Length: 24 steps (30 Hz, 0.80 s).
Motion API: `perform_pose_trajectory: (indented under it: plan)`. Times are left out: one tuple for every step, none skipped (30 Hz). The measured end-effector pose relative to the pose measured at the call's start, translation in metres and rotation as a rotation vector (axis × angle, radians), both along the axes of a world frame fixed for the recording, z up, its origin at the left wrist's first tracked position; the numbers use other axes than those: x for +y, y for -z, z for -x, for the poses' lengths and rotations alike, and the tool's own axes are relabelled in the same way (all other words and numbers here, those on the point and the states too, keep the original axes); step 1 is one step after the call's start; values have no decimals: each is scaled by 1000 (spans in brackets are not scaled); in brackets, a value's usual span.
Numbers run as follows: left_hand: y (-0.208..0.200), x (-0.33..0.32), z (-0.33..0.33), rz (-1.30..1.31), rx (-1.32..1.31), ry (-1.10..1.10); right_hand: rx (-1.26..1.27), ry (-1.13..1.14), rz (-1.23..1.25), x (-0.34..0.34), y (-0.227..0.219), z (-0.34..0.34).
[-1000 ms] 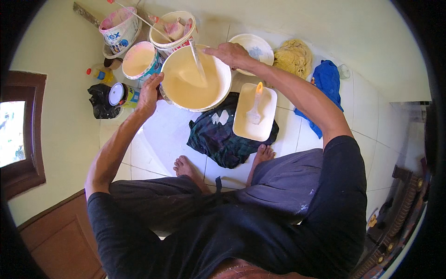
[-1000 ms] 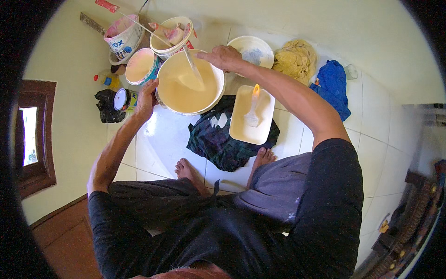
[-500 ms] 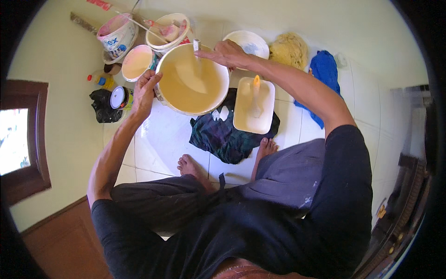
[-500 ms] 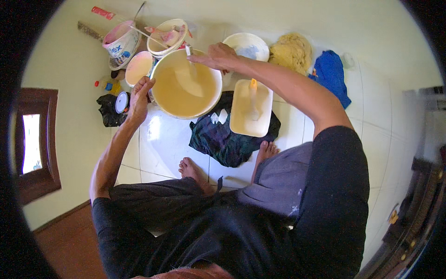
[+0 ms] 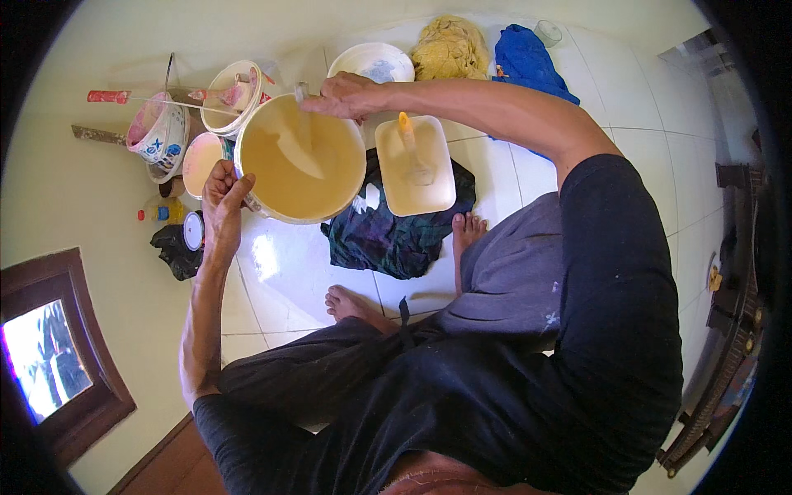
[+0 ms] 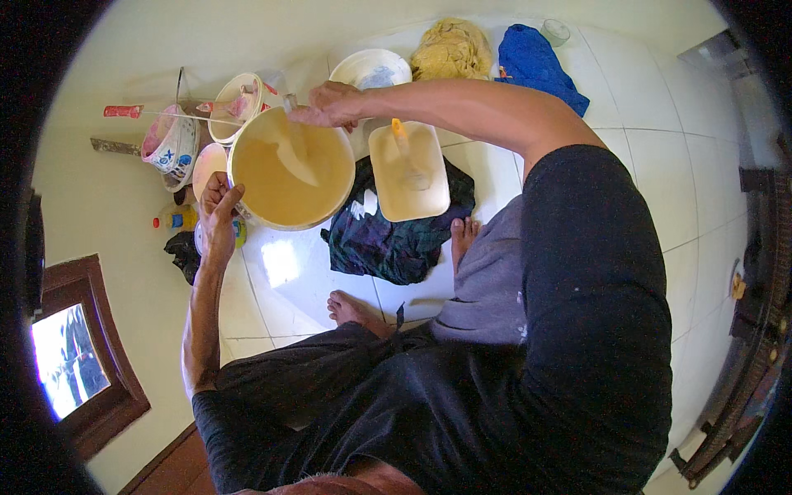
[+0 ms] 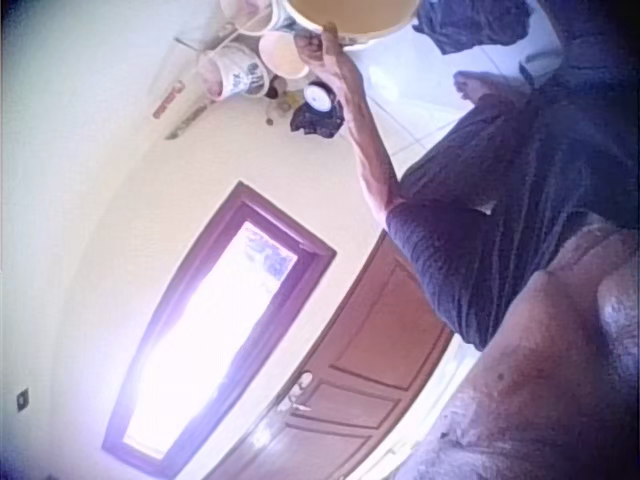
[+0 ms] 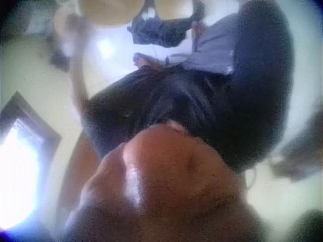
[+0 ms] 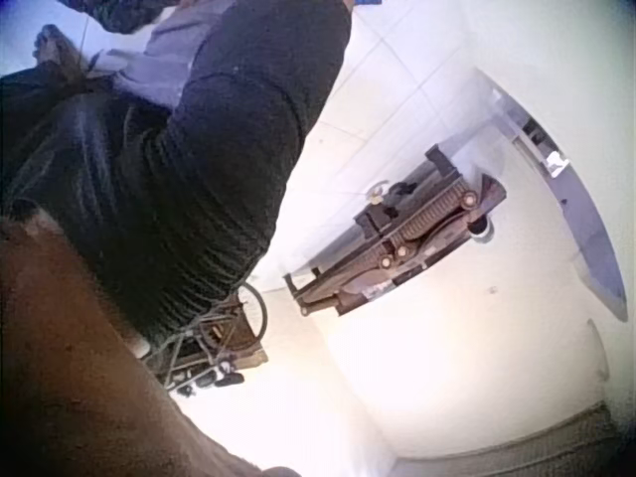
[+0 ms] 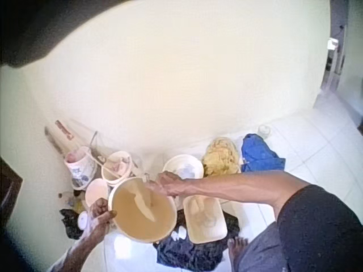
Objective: The person sits on the floor and stirs paint in a bucket using a brush, then pours some into a container and wipes it with a cloth.
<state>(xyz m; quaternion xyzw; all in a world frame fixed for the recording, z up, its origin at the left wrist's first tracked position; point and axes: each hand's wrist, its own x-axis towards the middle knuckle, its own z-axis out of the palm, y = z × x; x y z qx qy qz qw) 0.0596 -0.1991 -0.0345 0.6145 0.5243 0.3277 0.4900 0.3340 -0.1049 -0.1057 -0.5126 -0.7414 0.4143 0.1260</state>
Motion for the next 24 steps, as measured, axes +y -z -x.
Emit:
perform_pose_trajectory:
  plan:
    - [-2,0,-2,-2,1,-2,-23,-14,19,0,-1,0]
    - [-4,-1,-5,1,-22,6,-23,-17,18,0,-1,-1]
    - [-4,-2,-9,5,-48,13,-21,-20,36,-1,1,-2]
    - [-2,-2,-10,6,-53,10,-19,-24,55,-1,3,-5]
    - [-1,-1,-11,11,-63,32,-24,-27,56,-2,5,-8]
    - [-1,0,-11,14,-68,49,13,-37,65,-4,7,-10]
    - [-2,0,-11,13,-68,42,50,-46,73,-5,9,-12]
    - [-4,-1,-12,13,-38,60,50,-54,73,-6,11,-13]
    - [-5,-1,-13,15,-5,80,65,-58,45,-7,12,-15]
    - [-4,0,-13,17,-4,75,81,-62,16,-7,14,-16]
    - [-2,1,-14,1,-12,81,83,-66,18,-7,16,-18]
    - [-1,1,-14,-14,-22,88,114,-64,40,-7,17,-20]
    - [-1,1,-14,-12,-22,85,145,-60,62,-8,17,-21]
    - [-2,0,-13,-18,-1,86,145,-63,64,-5,22,-21]
    - [-3,0,-16,-27,15,90,121,-141,-108,-3,27,-22]
    - [-4,0,-19,-28,12,92,107,-181,-192,-2,32,-26]
    - [-6,0,-24,-31,5,103,92,-216,-280,-1,36,-30]
    - [-7,-1,-25,-34,3,105,112,-245,-310,-6,27,-31]
    - [-6,-2,-23,-34,4,100,123,-262,-325,-8,24,-30]
    - [-4,-3,-22,-35,8,106,135,-278,-339,-10,19,-28]
    - [-4,-3,-24,-39,9,117,31,-312,-264,-9,17,-29]
    - [-6,-3,-26,-41,7,117,-22,-328,-226,-10,17,-30]
    - [-8,-3,-28,-31,43,120,-75,-345,-189,-11,16,-31]
    - [-10,-4,-29,-19,79,121,10,-247,-133,-17,12,-30]
